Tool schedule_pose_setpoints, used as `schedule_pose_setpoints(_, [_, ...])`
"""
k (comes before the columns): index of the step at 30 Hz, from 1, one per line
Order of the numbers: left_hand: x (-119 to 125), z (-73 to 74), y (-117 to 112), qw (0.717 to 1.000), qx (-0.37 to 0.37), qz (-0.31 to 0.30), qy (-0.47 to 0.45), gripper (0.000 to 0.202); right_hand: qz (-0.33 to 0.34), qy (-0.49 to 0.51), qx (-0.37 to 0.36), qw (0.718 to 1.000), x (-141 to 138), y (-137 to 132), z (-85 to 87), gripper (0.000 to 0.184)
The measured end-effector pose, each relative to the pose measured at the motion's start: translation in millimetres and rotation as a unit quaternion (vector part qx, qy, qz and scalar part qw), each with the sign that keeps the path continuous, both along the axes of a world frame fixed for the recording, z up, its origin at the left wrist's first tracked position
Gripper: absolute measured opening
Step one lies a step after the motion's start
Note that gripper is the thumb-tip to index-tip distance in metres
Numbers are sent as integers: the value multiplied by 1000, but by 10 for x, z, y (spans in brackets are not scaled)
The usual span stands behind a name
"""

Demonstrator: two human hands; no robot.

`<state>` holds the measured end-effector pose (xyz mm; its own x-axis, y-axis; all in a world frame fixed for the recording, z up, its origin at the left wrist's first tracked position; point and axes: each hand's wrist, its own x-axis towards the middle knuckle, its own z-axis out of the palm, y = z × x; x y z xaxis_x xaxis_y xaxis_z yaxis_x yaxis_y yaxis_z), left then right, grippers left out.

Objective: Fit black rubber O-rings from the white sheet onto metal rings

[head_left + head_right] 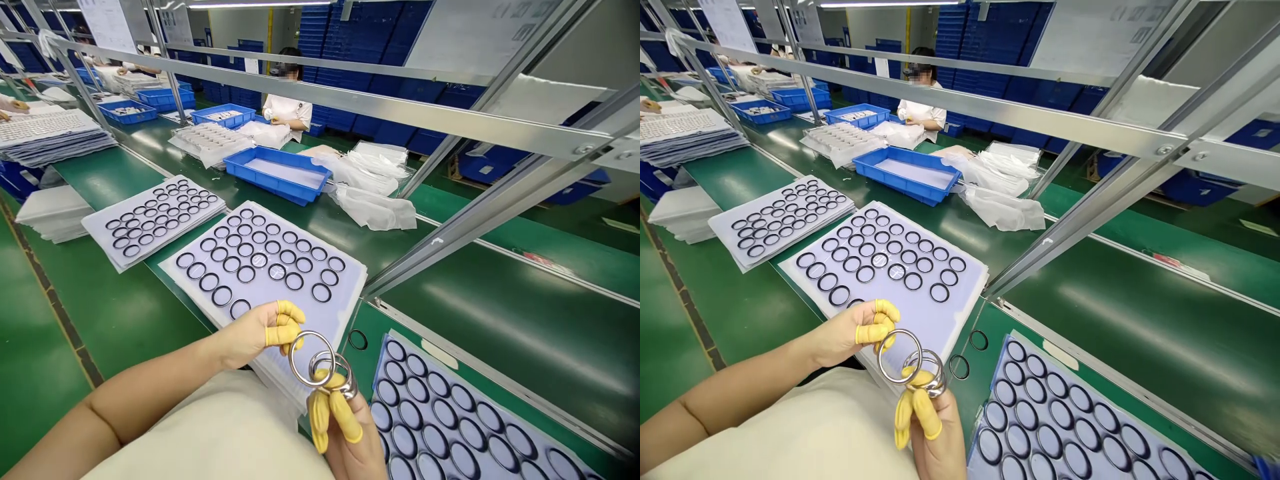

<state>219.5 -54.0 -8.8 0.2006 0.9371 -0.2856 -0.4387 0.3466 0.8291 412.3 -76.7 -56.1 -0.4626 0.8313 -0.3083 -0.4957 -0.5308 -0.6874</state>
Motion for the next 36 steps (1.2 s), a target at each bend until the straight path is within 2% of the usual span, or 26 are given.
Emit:
schedule_pose_setpoints(3, [35, 21, -11, 1000, 8, -11, -5, 41, 16, 19, 1, 1000, -25, -40, 51, 24])
schedule_pose_setpoints(11, [58, 62, -22, 998, 21, -51, 11, 37, 11, 20, 24, 999, -13, -125, 32, 28])
schedule_pose_setpoints(17, [-26, 70, -46, 998, 20, -59, 15, 36, 27, 1, 43, 999, -118, -116, 38, 31])
schedule_pose_setpoints(19, [-102, 58, -35, 997, 28, -63, 41, 35, 19, -2, 49, 999, -183, -90, 20, 31])
schedule_pose_setpoints(21, [-219, 19, 12, 989, 66, -55, 123, 29, 14, -2, 44, 999, -260, -65, 6, 32])
schedule_pose_setpoints(22, [-299, -16, 52, 975, 98, -44, 193, 25, 16, -2, 40, 999, -303, -57, 5, 32])
schedule_pose_setpoints(23, [-392, -64, 102, 950, 136, -30, 280, 22, 22, 0, 39, 999, -350, -55, 10, 33])
schedule_pose_setpoints(24, [-499, -123, 162, 910, 174, -15, 375, 20, 31, 1, 40, 999, -403, -57, 20, 34])
schedule_pose_setpoints(26, [-738, -273, 299, 803, 231, -1, 550, 20, 54, 2, 47, 997, -523, -73, 52, 35])
schedule_pose_setpoints(28, [-981, -440, 442, 696, 243, -27, 675, 21, 72, 9, 64, 995, -658, -91, 89, 35])
schedule_pose_setpoints(29, [-1091, -520, 510, 654, 237, -50, 716, 21, 78, 15, 74, 994, -727, -97, 105, 35])
schedule_pose_setpoints(30, [-1191, -594, 571, 625, 230, -72, 743, 21, 83, 22, 86, 993, -794, -99, 117, 35])
schedule_pose_setpoints(32, [-1351, -721, 671, 597, 223, -106, 763, 20, 99, 33, 106, 989, -917, -94, 131, 34])
schedule_pose_setpoints(36, [-1538, -908, 786, 595, 222, -136, 761, 14, 117, 33, 116, 986, -1101, -73, 147, 32])
